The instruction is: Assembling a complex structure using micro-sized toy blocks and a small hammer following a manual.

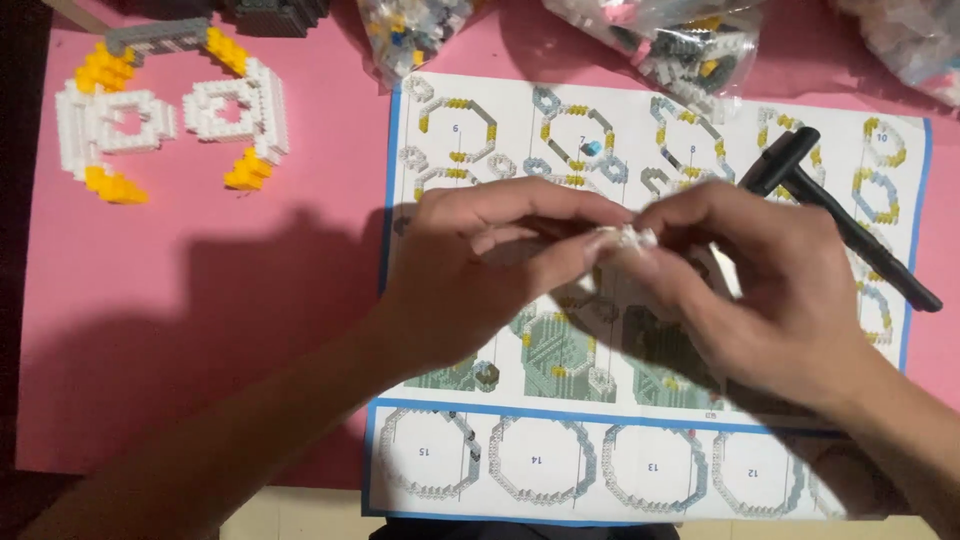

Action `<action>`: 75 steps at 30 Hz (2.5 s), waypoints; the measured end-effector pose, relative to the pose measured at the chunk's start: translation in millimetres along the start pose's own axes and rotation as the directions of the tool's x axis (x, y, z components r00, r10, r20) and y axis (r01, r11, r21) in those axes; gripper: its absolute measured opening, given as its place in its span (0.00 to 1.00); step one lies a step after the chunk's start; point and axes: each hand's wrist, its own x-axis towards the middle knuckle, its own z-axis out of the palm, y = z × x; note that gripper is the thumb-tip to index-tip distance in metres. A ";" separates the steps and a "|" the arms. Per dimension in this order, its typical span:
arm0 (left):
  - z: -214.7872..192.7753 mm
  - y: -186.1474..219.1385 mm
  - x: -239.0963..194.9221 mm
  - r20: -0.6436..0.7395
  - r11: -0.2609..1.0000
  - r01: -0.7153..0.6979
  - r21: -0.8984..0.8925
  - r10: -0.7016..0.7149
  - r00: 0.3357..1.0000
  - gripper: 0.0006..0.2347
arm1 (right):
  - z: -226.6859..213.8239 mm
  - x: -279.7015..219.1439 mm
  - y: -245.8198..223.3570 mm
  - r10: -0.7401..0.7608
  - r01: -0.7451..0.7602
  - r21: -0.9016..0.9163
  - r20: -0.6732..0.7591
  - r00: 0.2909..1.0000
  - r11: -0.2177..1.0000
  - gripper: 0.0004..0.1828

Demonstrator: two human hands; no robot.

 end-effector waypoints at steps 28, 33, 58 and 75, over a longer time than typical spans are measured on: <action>9.3 -3.9 -7.7 0.110 0.909 0.323 -0.263 -0.304 0.946 0.12 | 5.5 19.1 33.8 -0.201 0.103 0.596 0.100 0.975 0.796 0.06; 5.9 -3.5 -4.2 0.101 0.916 0.328 -0.232 -0.312 0.945 0.13 | 7.4 16.4 29.9 -0.114 0.040 0.563 0.098 0.989 0.825 0.08; -4.4 -18.5 0.8 0.312 0.813 0.340 -0.473 -0.206 0.927 0.07 | 5.4 23.0 41.5 -0.095 -0.003 0.616 0.126 0.987 0.788 0.35; -12.3 3.3 11.5 0.120 0.810 0.383 -0.444 -0.370 0.921 0.09 | -55.5 56.8 2.6 -0.408 0.371 -0.279 -0.088 0.909 0.886 0.06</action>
